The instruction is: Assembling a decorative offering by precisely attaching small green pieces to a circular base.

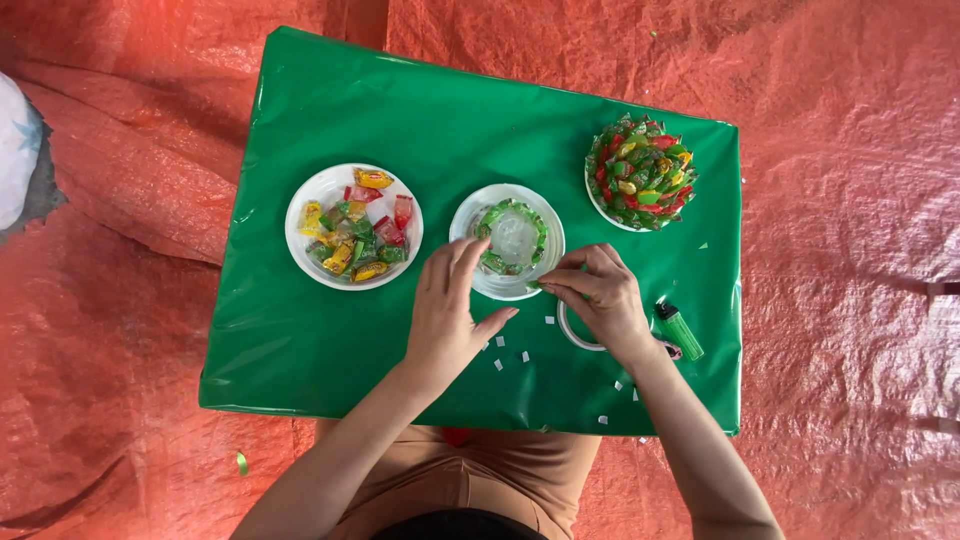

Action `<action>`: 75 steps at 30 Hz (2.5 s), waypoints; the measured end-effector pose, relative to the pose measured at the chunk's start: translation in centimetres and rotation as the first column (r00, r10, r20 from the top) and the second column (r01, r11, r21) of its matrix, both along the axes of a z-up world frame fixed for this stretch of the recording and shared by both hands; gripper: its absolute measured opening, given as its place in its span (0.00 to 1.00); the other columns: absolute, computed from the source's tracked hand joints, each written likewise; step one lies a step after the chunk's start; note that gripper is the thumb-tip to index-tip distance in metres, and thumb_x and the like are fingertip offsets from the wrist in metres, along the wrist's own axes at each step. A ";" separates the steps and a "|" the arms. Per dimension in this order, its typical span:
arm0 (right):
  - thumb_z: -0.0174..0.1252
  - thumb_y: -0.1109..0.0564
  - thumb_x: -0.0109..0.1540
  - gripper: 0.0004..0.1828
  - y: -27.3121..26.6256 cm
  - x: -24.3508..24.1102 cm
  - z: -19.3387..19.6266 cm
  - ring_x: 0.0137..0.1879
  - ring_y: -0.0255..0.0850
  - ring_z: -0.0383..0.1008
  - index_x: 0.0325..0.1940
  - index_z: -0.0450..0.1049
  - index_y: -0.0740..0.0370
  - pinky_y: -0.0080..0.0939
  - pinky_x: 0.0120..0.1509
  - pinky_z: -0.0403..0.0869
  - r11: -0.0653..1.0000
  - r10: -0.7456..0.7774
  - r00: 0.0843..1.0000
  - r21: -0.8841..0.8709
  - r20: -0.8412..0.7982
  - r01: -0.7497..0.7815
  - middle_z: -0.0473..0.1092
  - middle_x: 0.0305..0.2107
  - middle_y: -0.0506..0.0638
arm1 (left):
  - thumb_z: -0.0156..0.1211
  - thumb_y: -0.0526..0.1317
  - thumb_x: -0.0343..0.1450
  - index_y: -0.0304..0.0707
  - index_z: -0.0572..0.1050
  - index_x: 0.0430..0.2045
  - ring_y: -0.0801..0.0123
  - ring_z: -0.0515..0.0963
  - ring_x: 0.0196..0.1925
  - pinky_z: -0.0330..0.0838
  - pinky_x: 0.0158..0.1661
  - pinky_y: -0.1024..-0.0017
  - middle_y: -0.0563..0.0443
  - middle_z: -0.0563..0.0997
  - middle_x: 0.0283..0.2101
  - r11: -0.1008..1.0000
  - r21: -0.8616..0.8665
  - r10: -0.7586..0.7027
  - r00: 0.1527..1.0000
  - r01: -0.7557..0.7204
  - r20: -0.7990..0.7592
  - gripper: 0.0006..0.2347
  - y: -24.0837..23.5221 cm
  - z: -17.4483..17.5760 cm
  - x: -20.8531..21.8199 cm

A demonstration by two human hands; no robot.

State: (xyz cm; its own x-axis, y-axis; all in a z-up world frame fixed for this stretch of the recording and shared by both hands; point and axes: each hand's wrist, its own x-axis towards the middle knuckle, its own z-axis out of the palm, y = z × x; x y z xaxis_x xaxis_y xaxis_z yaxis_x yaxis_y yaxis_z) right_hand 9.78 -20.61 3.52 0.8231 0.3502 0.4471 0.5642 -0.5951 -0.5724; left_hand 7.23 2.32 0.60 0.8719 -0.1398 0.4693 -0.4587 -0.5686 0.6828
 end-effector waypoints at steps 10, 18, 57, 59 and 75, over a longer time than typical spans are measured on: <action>0.69 0.58 0.62 0.03 -0.5 2.1 -1.3 0.45 0.52 0.72 0.40 0.84 0.56 0.49 0.45 0.73 0.994 0.082 0.997 -0.065 -0.007 -0.082 0.71 0.37 0.51 | 0.88 0.42 0.49 0.34 0.47 0.77 0.33 0.62 0.74 0.61 0.69 0.45 0.24 0.59 0.72 0.986 0.152 -0.072 0.997 0.074 -0.014 0.61 -2.2 -2.0 4.0; 0.69 0.58 0.62 0.02 -0.6 3.0 -2.2 0.43 0.51 0.73 0.39 0.84 0.55 0.49 0.43 0.74 0.992 0.119 0.990 -0.044 0.075 -0.116 0.71 0.35 0.51 | 0.87 0.43 0.50 0.38 0.46 0.77 0.36 0.68 0.70 0.63 0.66 0.42 0.29 0.64 0.69 0.992 0.117 -0.034 0.992 0.048 -0.120 0.61 -2.9 -2.5 4.7; 0.76 0.45 0.53 0.48 -1.5 4.7 -4.6 0.67 0.68 0.67 0.70 0.66 0.71 0.66 0.70 0.66 0.994 0.103 0.993 -0.040 -0.055 -0.106 0.72 0.56 0.64 | 0.82 0.41 0.54 0.42 0.44 0.78 0.40 0.72 0.68 0.64 0.65 0.47 0.31 0.68 0.68 0.992 0.067 -0.093 0.986 0.103 -0.137 0.57 -2.0 -3.1 6.0; 0.76 0.44 0.52 0.49 -1.9 4.9 -5.6 0.67 0.65 0.67 0.70 0.66 0.68 0.64 0.71 0.66 0.993 0.096 0.993 -0.059 -0.061 -0.100 0.72 0.55 0.61 | 0.82 0.41 0.54 0.41 0.44 0.78 0.39 0.72 0.68 0.65 0.64 0.48 0.30 0.69 0.67 0.993 0.062 -0.094 0.986 0.103 -0.138 0.57 -1.9 -2.8 6.0; 0.78 0.42 0.51 0.47 -2.0 5.0 -6.1 0.68 0.65 0.64 0.69 0.68 0.63 0.66 0.72 0.62 0.996 0.080 0.982 -0.012 -0.170 -0.084 0.73 0.52 0.59 | 0.82 0.44 0.54 0.39 0.45 0.77 0.38 0.72 0.67 0.67 0.64 0.48 0.30 0.70 0.66 0.993 0.042 -0.103 0.980 0.111 -0.168 0.57 -1.8 -2.8 6.0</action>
State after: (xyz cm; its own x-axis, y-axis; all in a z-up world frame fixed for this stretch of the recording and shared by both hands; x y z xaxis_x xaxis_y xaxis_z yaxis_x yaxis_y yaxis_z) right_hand 14.76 -22.56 -2.61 0.8543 0.4268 0.2968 0.5077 -0.5627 -0.6524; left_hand 13.22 0.49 -2.18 0.9156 -0.2564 0.3096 -0.4018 -0.5584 0.7258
